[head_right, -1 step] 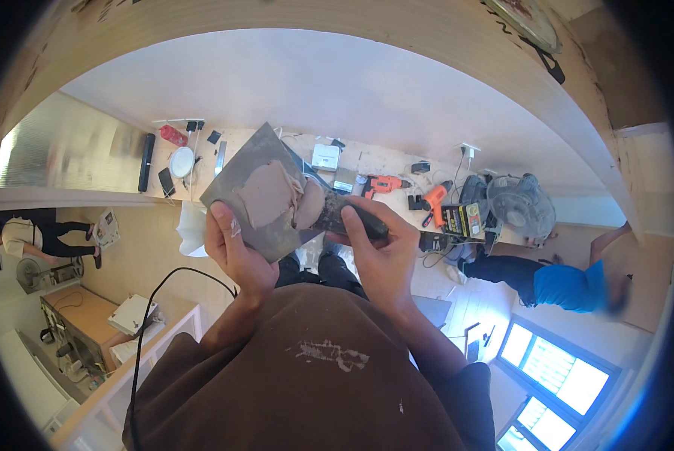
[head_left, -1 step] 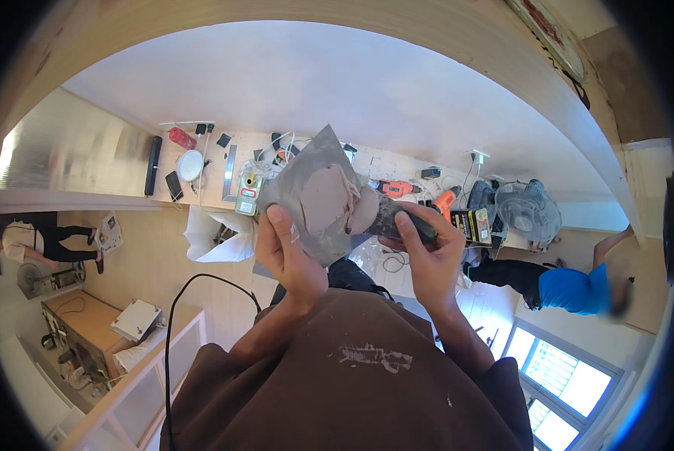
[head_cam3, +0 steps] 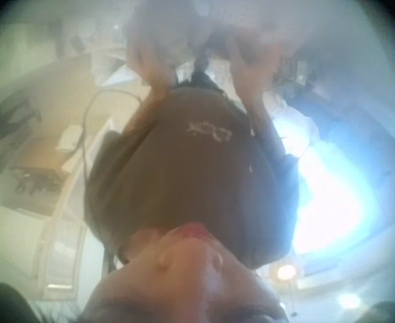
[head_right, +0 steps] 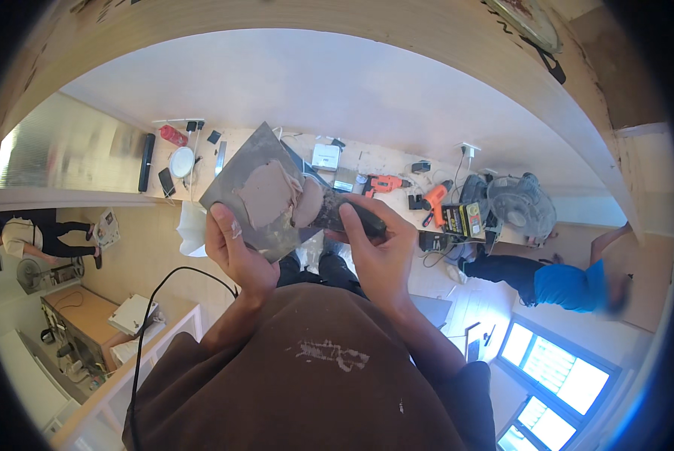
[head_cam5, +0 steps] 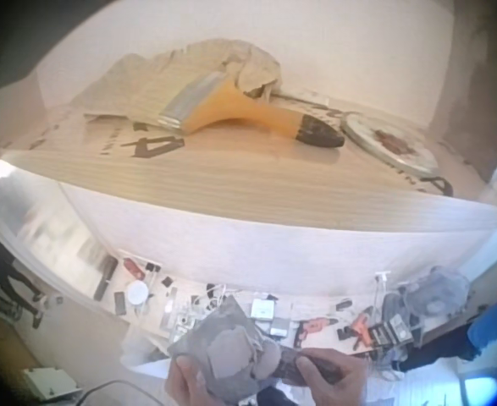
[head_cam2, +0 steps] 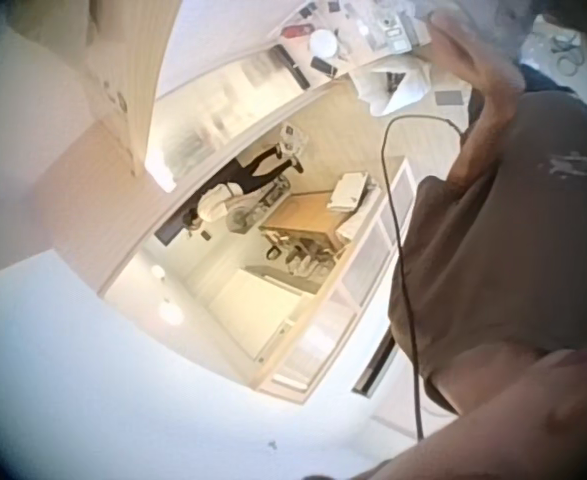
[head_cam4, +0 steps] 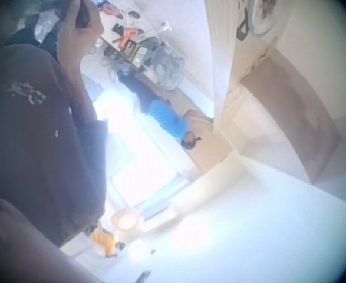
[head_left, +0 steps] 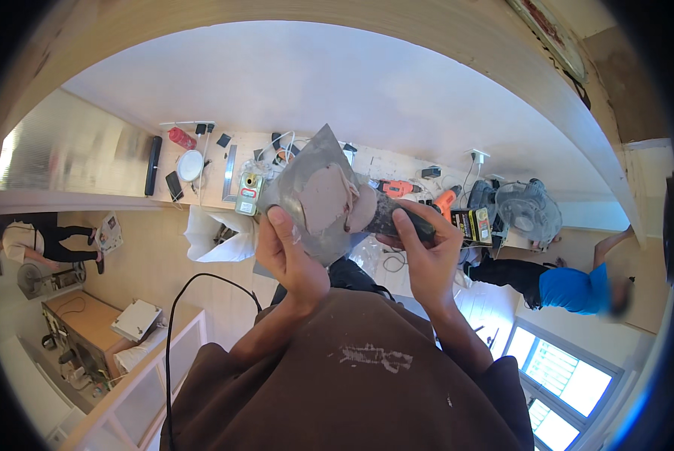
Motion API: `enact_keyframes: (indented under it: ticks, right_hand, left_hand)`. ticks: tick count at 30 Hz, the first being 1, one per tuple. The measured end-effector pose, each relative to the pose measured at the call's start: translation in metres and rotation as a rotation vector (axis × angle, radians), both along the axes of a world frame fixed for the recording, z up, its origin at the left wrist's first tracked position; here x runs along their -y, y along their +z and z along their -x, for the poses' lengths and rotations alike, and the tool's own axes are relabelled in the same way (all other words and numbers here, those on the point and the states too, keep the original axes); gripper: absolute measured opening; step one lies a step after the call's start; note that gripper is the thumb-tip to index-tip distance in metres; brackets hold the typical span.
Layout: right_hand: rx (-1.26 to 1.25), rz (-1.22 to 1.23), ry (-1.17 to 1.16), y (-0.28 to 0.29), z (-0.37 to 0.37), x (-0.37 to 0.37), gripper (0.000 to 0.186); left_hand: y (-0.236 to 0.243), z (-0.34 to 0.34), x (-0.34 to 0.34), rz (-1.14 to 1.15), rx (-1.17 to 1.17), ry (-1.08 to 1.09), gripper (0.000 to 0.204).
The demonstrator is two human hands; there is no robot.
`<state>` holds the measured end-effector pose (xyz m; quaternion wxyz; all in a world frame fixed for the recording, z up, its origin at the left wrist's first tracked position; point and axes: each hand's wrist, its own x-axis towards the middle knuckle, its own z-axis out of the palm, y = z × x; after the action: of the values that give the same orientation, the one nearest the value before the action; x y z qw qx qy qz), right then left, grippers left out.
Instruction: The person scoops joint compound from a container onto a hawk, then uses a putty knife to apply and smooth the compound along a taped wall seam. The person repeatedly transfers compound from the hawk to the knife and works the material into the joint, scraping excess back onto the hawk.
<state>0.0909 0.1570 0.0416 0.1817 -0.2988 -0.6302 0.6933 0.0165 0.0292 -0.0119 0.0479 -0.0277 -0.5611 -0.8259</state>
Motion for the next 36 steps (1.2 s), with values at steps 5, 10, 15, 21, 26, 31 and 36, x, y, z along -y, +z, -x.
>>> enact_keyframes:
  ticks: [5,10,15,21,26,31,36]
  right_hand:
    - [0.002,0.01,0.081,0.002,0.032,-0.006,0.02]
    - [-0.051,-0.847,0.253,0.03,0.024,-0.002,0.028]
    - [-0.202,-1.437,0.504,0.009,0.015,0.014,0.042]
    - [-0.202,-1.36,0.549,0.02,0.018,-0.005,0.041]
    - [-0.246,-1.428,0.532,0.003,0.026,0.005,0.041]
    - [-0.136,-0.942,0.418,0.011,0.014,0.0,0.03]
    - [0.008,-0.021,0.059,-0.014,0.015,0.001,0.019]
  left_hand:
    - [0.004,0.008,-0.005,0.118,0.004,-0.057,0.038]
    - [0.007,0.01,-0.006,0.068,0.032,-0.165,0.04]
    - [0.018,0.015,-0.005,-0.044,0.097,-0.085,0.039]
    - [-0.003,0.034,0.001,0.055,0.104,-0.101,0.038]
    - [0.004,0.03,0.0,0.012,0.09,-0.121,0.038]
    - [0.002,0.033,0.007,0.13,0.045,-0.104,0.039]
    - [0.002,0.019,0.007,0.116,-0.037,-0.018,0.039]
